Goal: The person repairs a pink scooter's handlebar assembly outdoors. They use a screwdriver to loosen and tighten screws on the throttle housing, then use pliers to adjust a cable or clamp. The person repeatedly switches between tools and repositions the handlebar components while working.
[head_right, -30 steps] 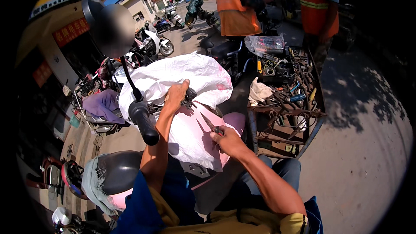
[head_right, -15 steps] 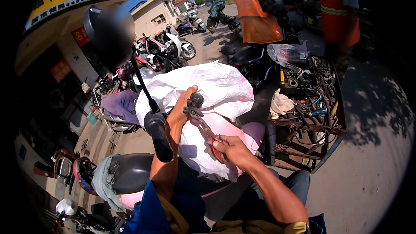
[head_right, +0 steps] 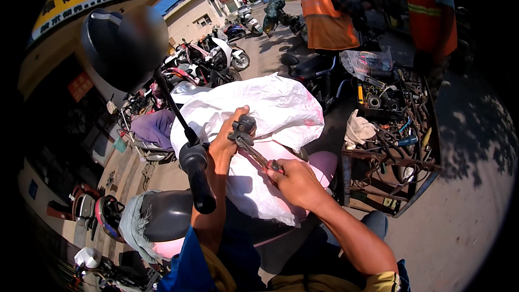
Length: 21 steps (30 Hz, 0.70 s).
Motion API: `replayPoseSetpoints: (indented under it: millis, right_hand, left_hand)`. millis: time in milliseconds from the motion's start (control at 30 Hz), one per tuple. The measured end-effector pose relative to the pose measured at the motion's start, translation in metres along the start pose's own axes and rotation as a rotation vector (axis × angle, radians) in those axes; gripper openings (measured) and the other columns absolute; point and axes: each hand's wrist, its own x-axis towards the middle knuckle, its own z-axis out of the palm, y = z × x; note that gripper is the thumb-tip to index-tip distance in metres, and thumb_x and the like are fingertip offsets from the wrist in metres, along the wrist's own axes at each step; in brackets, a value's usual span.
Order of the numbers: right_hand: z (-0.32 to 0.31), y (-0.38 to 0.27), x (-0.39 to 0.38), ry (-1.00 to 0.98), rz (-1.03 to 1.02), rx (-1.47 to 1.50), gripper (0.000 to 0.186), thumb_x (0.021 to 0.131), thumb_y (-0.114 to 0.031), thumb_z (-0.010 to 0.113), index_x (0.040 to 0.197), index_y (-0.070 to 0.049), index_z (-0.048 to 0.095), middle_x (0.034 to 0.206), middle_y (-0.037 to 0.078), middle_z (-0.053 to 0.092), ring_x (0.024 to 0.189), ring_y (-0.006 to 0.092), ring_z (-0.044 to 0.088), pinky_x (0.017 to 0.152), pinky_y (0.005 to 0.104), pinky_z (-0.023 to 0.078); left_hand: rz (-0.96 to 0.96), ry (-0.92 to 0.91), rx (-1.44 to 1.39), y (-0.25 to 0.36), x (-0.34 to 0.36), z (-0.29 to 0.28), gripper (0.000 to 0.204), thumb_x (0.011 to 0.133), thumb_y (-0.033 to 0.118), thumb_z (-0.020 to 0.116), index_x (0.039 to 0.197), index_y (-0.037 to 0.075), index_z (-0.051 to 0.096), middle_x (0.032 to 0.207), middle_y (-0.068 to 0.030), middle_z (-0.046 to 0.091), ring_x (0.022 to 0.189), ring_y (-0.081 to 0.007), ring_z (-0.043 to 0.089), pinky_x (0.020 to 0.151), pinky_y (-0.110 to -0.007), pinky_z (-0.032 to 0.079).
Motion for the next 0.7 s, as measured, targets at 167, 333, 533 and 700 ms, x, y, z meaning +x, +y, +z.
replayPoseSetpoints:
  millis: [167, 333, 533, 700]
  right_hand:
    - [0.001, 0.007, -0.011, -0.103, 0.097, 0.291, 0.030, 0.106, -0.023, 0.059, 0.114, 0.003, 0.071, 0.074, 0.010, 0.066, 0.066, 0.0160, 0.060, 0.063, 0.0335, 0.047]
    - [0.012, -0.002, -0.015, -0.256, 0.247, 0.917, 0.029, 0.109, -0.021, 0.057, 0.123, 0.004, 0.064, 0.085, 0.007, 0.064, 0.067, 0.0107, 0.058, 0.058, 0.0240, 0.047]
    - [0.023, -0.005, -0.009, -0.180, 0.283, 1.050, 0.032, 0.109, -0.026, 0.056, 0.127, 0.000, 0.063, 0.090, 0.005, 0.066, 0.073, 0.0126, 0.063, 0.066, 0.0271, 0.055]
    - [0.015, -0.003, -0.007, -0.251, 0.291, 1.082, 0.033, 0.110, -0.028, 0.053, 0.126, -0.001, 0.063, 0.095, 0.008, 0.069, 0.076, 0.0143, 0.065, 0.069, 0.0284, 0.056]
  left_hand:
    - [0.016, 0.018, -0.015, 0.001, 0.002, 0.007, 0.064, 0.103, 0.057, 0.048, 0.067, 0.005, 0.060, 0.062, -0.0025, 0.056, 0.057, -0.0139, 0.051, 0.055, -0.034, 0.041]
    - [0.033, 0.039, -0.020, 0.003, 0.003, 0.014, 0.063, 0.103, 0.056, 0.048, 0.067, 0.005, 0.059, 0.062, -0.0024, 0.056, 0.057, -0.0138, 0.051, 0.055, -0.034, 0.040]
    - [0.066, 0.067, 0.051, 0.000, 0.005, 0.016, 0.062, 0.104, 0.057, 0.049, 0.069, 0.006, 0.059, 0.064, -0.0020, 0.056, 0.057, -0.0136, 0.051, 0.054, -0.033, 0.040]
    - [0.130, 0.108, 0.048, -0.004, 0.005, 0.022, 0.063, 0.103, 0.059, 0.050, 0.071, 0.006, 0.062, 0.065, -0.0019, 0.058, 0.059, -0.0126, 0.053, 0.055, -0.031, 0.041]
